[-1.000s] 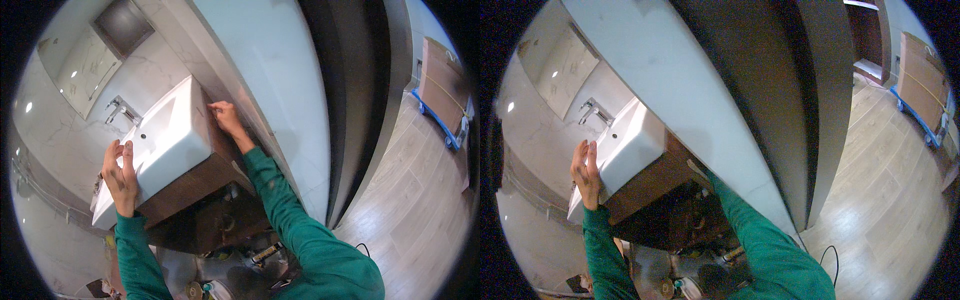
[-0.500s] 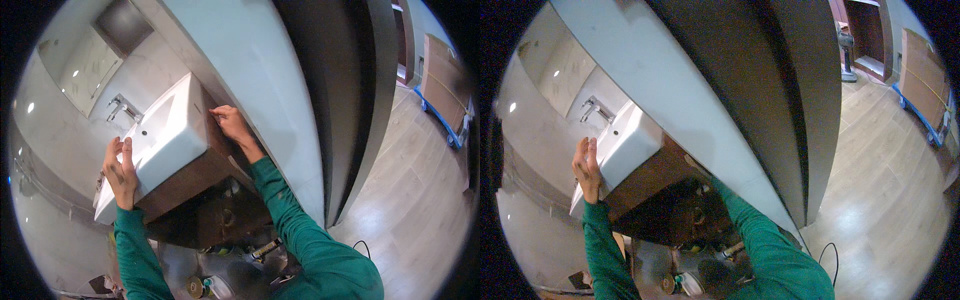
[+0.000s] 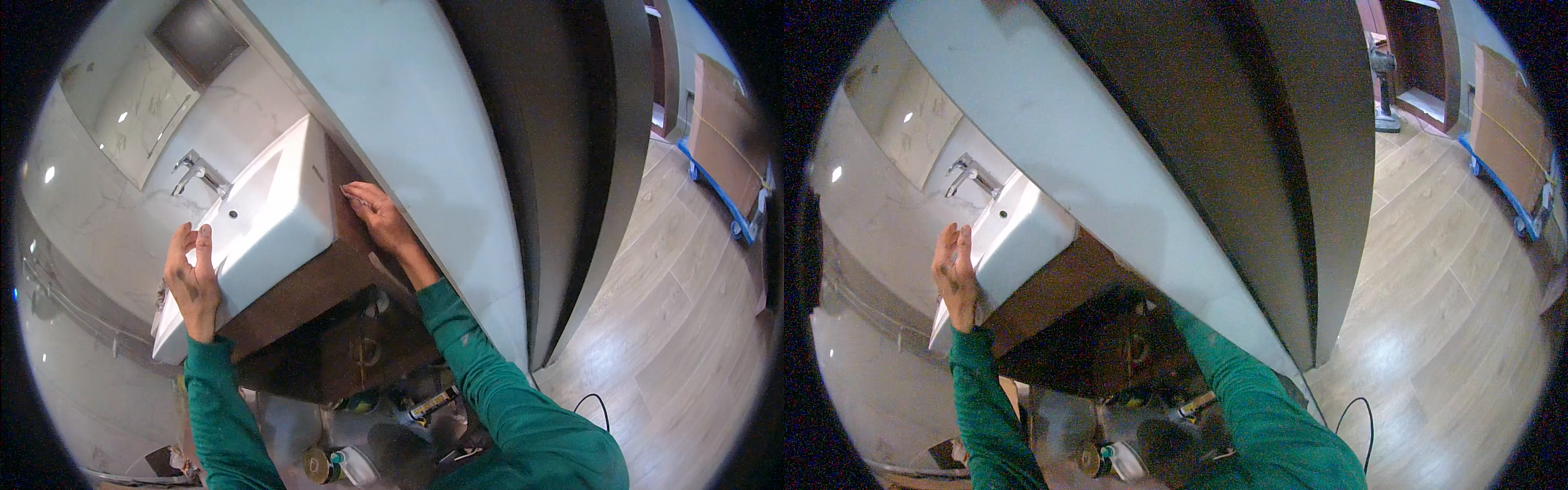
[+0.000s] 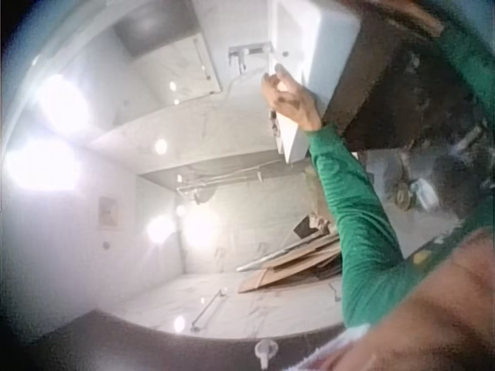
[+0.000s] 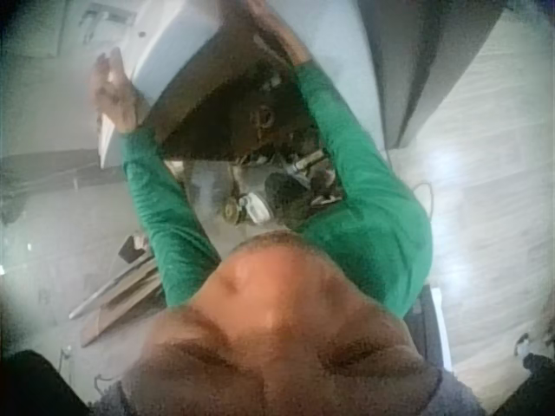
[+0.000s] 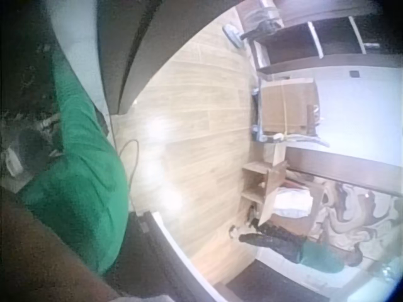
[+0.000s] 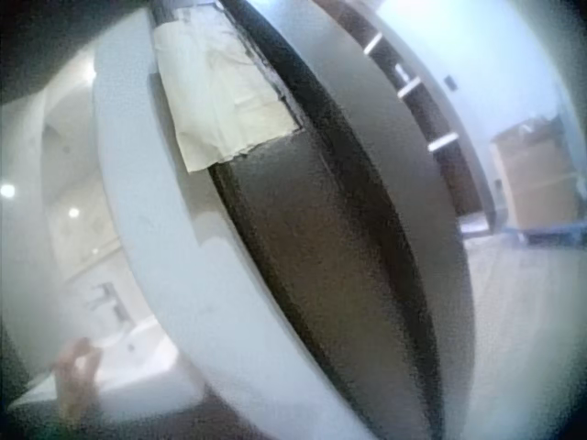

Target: The person applies a finish to the edge of a white sink countertop using a small brush and a cloth. They repeatedly dip the brush into a paint can, apply the finish to the edge, and wipe the area with a cloth. The person also pours liquid from a can onto the cloth and continues wiping the sink edge.

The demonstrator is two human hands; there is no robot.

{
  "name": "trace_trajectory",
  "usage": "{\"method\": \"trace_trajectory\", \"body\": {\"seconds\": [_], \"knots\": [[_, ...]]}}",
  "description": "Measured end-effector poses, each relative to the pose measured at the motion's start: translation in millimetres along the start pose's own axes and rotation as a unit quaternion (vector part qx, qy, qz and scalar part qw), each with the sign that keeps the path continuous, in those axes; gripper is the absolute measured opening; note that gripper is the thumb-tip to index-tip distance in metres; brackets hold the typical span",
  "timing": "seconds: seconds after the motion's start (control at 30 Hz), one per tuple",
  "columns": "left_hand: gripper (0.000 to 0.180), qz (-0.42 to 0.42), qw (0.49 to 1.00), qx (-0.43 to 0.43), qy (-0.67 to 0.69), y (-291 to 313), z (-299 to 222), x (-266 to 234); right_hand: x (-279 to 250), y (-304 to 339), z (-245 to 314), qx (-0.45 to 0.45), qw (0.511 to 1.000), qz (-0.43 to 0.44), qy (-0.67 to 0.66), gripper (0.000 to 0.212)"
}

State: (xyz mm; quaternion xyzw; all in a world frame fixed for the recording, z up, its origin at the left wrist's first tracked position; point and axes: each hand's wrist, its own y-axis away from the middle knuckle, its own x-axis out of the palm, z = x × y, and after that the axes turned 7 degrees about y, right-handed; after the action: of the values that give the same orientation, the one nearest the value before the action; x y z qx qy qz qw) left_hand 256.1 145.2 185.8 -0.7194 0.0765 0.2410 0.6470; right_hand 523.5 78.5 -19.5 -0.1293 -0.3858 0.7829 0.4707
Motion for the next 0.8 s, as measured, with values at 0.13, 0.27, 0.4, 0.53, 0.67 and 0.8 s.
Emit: {"method": "trace_trajectory", "body": {"seconds": [0.13,0.27,0.4,0.53,0.67,0.8], "knots": [[0.055,-0.005,0.999,-0.029,-0.021,-3.5,-7.7,-1.1,20.0,-38.4,-40.1,-0.04,0.999,-0.001,0.036,0.03],[0.054,0.003,0.999,-0.047,-0.017,-6.0,-16.7,-1.7,42.4,-109.0,-86.1,0.021,1.0,0.016,0.011,0.03],[0.053,0.004,0.999,-0.05,-0.011,-4.8,-19.4,-2.9,42.4,-104.1,-84.2,0.052,0.998,0.037,0.027,0.033],[0.054,-0.001,0.998,-0.058,-0.009,-4.9,-16.5,0.0,33.1,-62.5,-77.4,-0.031,0.999,-0.014,0.032,0.036],[0.057,-0.002,0.998,-0.055,-0.012,-3.4,-14.6,-0.3,45.0,-100.9,-97.3,0.015,1.0,0.015,-0.017,0.041],[0.058,0.006,0.999,-0.053,-0.012,-5.7,-14.8,-0.9,57.9,-132.5,-117.1,0.067,0.991,0.011,-0.115,0.045]]}}
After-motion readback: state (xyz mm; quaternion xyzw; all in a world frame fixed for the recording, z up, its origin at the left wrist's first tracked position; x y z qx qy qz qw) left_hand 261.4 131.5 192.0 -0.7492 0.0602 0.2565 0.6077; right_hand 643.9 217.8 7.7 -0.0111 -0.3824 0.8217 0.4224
